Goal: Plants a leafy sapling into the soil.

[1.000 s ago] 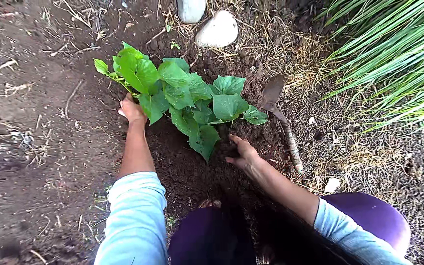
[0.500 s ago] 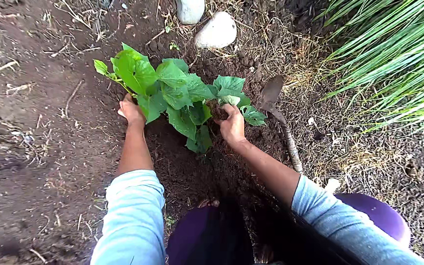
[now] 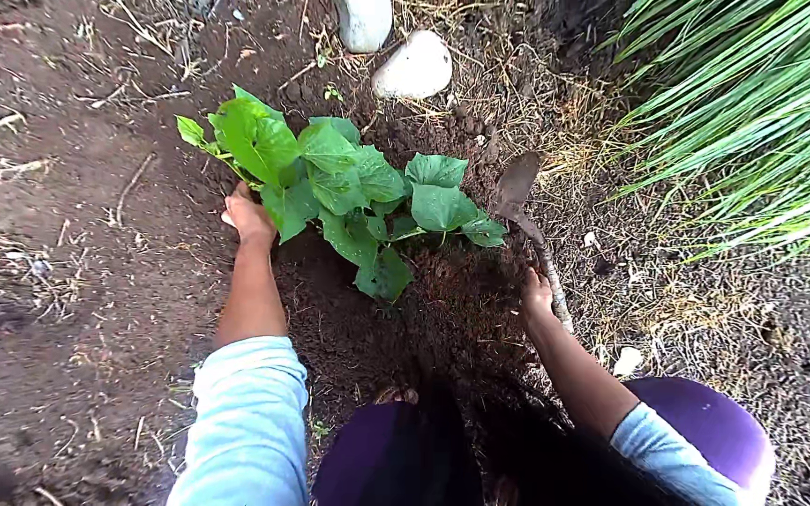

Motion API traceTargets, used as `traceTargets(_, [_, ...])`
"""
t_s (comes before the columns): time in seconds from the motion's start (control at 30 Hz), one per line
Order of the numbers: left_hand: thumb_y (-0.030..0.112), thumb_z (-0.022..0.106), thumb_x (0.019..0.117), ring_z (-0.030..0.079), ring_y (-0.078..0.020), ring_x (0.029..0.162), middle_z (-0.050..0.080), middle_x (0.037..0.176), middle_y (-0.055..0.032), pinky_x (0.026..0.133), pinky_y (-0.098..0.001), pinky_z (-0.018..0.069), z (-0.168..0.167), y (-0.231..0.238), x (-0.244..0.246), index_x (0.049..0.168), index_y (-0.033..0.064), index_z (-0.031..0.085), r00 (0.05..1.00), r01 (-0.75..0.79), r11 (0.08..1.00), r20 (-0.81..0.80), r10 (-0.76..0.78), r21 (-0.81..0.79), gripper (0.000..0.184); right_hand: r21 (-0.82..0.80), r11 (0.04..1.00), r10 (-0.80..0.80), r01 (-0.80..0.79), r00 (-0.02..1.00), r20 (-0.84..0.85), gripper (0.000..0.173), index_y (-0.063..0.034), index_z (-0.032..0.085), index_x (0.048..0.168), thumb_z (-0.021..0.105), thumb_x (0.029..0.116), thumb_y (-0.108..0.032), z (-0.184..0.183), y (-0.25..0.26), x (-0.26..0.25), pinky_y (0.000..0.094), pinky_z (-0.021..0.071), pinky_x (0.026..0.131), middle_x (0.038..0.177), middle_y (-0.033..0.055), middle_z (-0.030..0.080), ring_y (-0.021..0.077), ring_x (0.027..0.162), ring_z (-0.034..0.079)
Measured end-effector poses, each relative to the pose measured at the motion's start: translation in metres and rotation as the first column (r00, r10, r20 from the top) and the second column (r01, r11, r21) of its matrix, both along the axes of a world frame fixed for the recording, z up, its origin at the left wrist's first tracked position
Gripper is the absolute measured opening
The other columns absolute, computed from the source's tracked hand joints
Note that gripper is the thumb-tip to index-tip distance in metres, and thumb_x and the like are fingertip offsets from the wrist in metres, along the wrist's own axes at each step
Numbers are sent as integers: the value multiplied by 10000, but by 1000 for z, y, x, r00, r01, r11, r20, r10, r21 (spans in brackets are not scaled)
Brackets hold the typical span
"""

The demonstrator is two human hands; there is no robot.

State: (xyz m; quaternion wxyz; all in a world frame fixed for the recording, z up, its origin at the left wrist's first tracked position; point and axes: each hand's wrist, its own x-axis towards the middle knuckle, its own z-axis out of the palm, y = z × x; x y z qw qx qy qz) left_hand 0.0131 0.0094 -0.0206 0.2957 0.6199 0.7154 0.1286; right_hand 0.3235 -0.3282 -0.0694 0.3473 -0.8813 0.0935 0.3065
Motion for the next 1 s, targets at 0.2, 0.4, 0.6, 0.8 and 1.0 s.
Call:
traceTargets(0.2, [190,609,994,523,-432,1348,613,1359,-282,1145,-650,304,-2,4,-3,1332,-18,616,997,58,998,-45,-57,18,396,100,945,-302,310,949,-89,637,-93,349,1588,387,1095,-495,6,87,-21,609,370,1130,1601,261,340,423,1462,360])
traceTargets(0.4, [191,622,968,529,-408,1336,631,1332,-265,1148,-636,282,-8,7,-3,1293,-23,632,999,35,999,-12,-34,28,389,444,845,-182,298,941,-284,465,-48,482,1424,426,1106,-383,48,135,-29,491,535,936,1312,169,594,282,1166,606])
traceTargets(0.6, [141,593,972,499,-402,1377,604,1384,-254,1165,-636,273,-7,9,-6,1343,-1,612,998,57,998,-7,-57,-5,398,272,953,193,-135,961,-197,581,-121,424,1545,438,1089,-480,106,153,-28,611,427,1045,1561,189,430,367,1393,456])
traceTargets(0.8, [135,580,997,477,-407,1395,590,1407,-261,1169,-626,254,2,3,1,1359,-7,607,999,32,999,-8,-32,-11,390,-112,952,267,-285,952,-151,530,-38,395,1557,429,1108,-317,29,79,-51,659,344,1122,1592,323,321,497,1456,343])
traceTargets(1.0, [181,594,976,493,-362,1393,601,1403,-225,1175,-625,257,-12,10,-6,1354,19,605,998,51,999,-22,-51,-3,411,185,949,309,-256,876,-371,452,-149,499,1491,468,1097,-367,90,81,-53,571,531,884,1453,173,538,374,1213,595])
